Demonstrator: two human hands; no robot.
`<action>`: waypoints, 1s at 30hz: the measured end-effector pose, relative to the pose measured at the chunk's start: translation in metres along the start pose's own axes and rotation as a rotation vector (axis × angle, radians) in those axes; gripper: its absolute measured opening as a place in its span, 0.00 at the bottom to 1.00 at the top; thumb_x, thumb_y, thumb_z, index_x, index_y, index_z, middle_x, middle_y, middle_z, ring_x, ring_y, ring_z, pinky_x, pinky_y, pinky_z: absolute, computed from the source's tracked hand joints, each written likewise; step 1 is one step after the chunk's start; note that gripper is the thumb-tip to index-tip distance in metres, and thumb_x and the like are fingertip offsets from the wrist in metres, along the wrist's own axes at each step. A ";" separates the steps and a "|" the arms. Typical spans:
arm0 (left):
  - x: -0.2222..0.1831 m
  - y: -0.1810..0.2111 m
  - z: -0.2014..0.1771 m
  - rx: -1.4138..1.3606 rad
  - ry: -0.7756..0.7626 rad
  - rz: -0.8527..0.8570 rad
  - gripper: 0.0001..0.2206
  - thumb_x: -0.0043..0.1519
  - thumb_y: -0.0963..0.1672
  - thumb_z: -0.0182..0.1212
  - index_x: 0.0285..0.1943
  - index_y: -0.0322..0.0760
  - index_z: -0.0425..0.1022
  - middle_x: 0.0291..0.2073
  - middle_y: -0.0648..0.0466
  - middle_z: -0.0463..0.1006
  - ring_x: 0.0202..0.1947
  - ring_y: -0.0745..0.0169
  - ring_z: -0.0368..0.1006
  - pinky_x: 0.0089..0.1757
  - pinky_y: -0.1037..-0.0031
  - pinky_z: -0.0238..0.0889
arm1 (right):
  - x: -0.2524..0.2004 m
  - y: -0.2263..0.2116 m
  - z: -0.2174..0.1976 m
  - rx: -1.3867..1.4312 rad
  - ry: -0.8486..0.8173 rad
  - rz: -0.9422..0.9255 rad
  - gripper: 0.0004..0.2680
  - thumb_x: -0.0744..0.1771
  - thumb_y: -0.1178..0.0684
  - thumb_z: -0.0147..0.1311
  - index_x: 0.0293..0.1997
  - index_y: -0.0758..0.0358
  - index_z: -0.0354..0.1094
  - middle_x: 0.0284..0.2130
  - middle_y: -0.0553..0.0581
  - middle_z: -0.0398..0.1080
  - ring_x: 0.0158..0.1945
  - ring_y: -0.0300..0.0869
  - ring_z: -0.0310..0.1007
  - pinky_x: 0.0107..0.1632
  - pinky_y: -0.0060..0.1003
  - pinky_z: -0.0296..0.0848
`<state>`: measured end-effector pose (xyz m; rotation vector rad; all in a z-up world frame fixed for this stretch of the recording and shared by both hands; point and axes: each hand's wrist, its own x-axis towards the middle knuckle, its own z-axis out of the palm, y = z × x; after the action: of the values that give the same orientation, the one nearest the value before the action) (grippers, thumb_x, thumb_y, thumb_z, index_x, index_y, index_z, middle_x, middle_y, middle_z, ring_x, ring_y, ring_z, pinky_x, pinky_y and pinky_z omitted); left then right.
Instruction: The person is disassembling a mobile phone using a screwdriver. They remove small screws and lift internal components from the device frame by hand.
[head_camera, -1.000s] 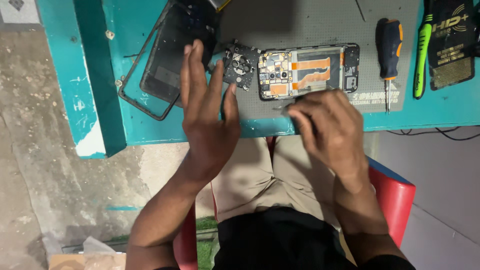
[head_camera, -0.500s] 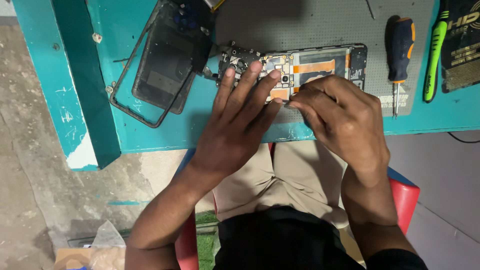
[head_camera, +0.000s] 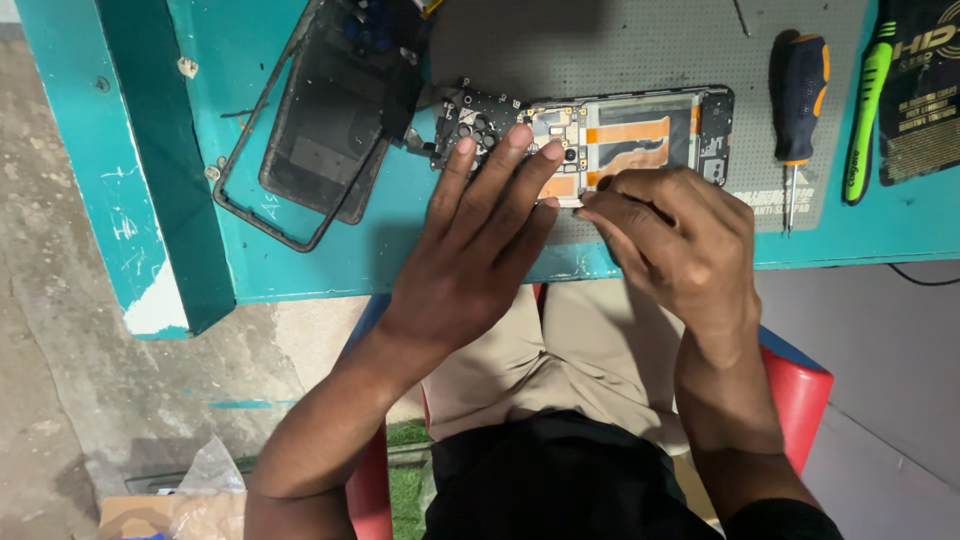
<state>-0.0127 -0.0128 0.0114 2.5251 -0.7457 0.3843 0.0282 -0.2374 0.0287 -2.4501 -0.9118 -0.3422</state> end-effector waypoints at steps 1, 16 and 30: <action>0.000 0.000 0.000 0.002 0.002 -0.002 0.08 0.75 0.40 0.58 0.60 0.29 0.75 0.75 0.43 0.61 0.78 0.43 0.53 0.74 0.47 0.48 | 0.000 0.000 0.000 -0.005 0.005 -0.011 0.07 0.65 0.59 0.74 0.43 0.63 0.79 0.38 0.53 0.74 0.40 0.42 0.76 0.40 0.37 0.76; -0.002 0.000 0.004 -0.036 0.006 -0.025 0.07 0.75 0.41 0.60 0.58 0.31 0.76 0.76 0.45 0.61 0.79 0.45 0.51 0.75 0.50 0.47 | -0.001 0.002 0.005 0.117 0.011 0.070 0.07 0.65 0.61 0.72 0.43 0.65 0.78 0.41 0.54 0.74 0.39 0.42 0.77 0.40 0.35 0.76; 0.001 -0.001 0.006 -0.051 0.010 -0.073 0.07 0.73 0.40 0.62 0.58 0.34 0.74 0.74 0.46 0.63 0.78 0.46 0.52 0.74 0.47 0.47 | -0.002 -0.001 0.005 0.175 0.027 0.139 0.08 0.65 0.61 0.73 0.45 0.63 0.79 0.40 0.53 0.74 0.40 0.42 0.75 0.39 0.35 0.73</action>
<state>-0.0105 -0.0153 0.0058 2.4928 -0.6494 0.3487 0.0258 -0.2352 0.0239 -2.3265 -0.7234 -0.2358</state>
